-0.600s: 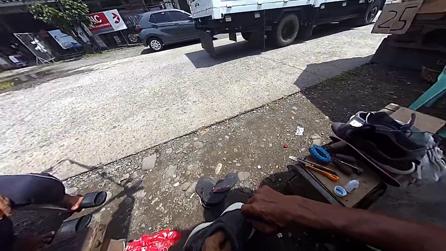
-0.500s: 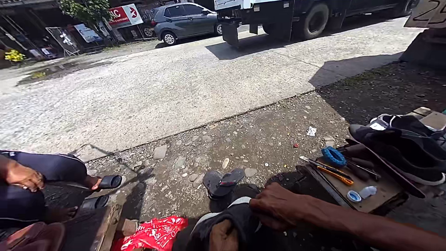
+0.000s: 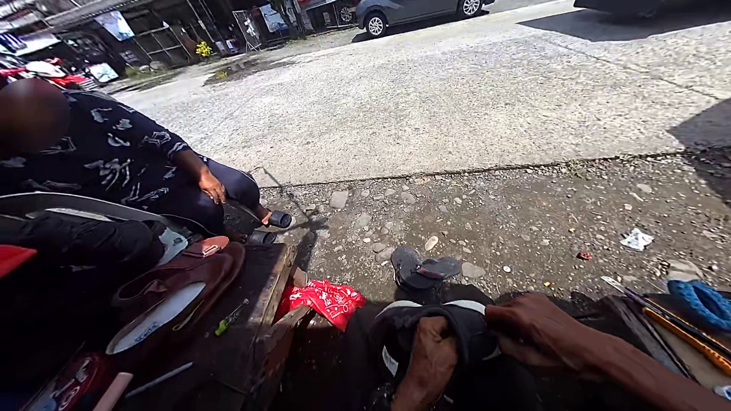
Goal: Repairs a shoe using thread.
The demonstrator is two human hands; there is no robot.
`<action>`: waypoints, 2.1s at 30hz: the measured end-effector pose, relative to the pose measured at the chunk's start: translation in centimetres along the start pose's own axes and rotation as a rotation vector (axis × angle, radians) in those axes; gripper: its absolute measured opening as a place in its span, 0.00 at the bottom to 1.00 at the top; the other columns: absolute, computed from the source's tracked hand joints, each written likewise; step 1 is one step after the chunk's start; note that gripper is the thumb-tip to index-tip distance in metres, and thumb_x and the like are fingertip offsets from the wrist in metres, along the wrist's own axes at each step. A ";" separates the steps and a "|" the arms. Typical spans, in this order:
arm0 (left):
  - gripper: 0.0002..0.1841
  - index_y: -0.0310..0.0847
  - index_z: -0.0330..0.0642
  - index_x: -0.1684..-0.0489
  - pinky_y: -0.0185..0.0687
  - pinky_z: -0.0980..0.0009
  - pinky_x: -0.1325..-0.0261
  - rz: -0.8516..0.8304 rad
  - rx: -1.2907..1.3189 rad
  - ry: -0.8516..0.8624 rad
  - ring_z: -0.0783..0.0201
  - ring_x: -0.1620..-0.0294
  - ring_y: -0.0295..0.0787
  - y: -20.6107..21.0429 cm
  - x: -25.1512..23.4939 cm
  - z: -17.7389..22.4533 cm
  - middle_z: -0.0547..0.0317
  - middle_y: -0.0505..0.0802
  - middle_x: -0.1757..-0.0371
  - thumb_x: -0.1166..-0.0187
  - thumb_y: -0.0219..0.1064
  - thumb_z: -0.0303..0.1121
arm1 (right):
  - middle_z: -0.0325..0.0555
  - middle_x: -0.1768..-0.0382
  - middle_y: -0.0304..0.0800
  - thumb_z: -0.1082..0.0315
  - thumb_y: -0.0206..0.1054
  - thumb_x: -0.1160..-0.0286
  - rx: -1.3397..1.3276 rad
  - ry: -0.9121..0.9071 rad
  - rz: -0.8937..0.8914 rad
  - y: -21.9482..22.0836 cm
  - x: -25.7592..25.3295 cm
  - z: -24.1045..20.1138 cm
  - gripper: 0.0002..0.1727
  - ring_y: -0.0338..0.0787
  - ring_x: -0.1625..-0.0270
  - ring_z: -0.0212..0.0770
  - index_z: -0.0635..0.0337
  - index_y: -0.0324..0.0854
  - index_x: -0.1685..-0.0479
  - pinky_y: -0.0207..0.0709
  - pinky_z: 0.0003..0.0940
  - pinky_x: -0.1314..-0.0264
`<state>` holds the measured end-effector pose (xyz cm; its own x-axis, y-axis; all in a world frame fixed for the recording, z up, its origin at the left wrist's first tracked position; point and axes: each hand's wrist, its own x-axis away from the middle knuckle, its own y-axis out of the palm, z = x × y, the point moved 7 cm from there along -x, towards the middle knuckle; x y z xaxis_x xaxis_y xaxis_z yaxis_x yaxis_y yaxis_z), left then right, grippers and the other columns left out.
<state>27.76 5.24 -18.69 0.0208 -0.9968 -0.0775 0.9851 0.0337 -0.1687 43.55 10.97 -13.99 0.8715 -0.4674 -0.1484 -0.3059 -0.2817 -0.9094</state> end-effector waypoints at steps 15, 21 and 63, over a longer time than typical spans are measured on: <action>0.06 0.85 0.27 0.76 0.79 0.65 0.62 -0.085 0.042 -0.009 0.67 0.71 0.84 0.3 -0.5 0.2 0.51 0.88 0.76 0.30 0.68 0.20 | 0.61 0.79 0.86 0.61 0.67 0.24 -0.146 0.138 -0.184 -0.6 -0.5 0.1 0.15 0.89 0.75 0.63 0.67 0.86 0.66 0.75 0.66 0.74; 0.05 0.84 0.25 0.77 0.78 0.65 0.64 -0.059 0.069 0.053 0.65 0.72 0.84 0.5 -0.3 0.6 0.50 0.87 0.77 0.32 0.68 0.18 | 0.65 0.76 0.87 0.61 0.64 0.20 -0.127 0.185 -0.257 -0.9 -0.7 -0.3 0.16 0.90 0.72 0.67 0.69 0.85 0.63 0.75 0.68 0.72; 0.06 0.89 0.39 0.73 0.86 0.76 0.56 -0.232 0.018 -0.086 0.79 0.68 0.89 1.0 -0.9 -0.1 0.66 0.93 0.73 0.32 0.69 0.19 | 0.56 0.73 0.83 0.66 0.59 0.17 0.231 0.134 -0.356 -1.2 0.3 -2.1 0.10 0.88 0.70 0.60 0.65 0.78 0.53 0.79 0.55 0.69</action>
<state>28.67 6.14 -18.91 -0.1922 -0.9803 0.0451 0.9682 -0.1969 -0.1547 43.38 9.38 -12.09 0.8448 -0.4844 0.2275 0.1109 -0.2575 -0.9599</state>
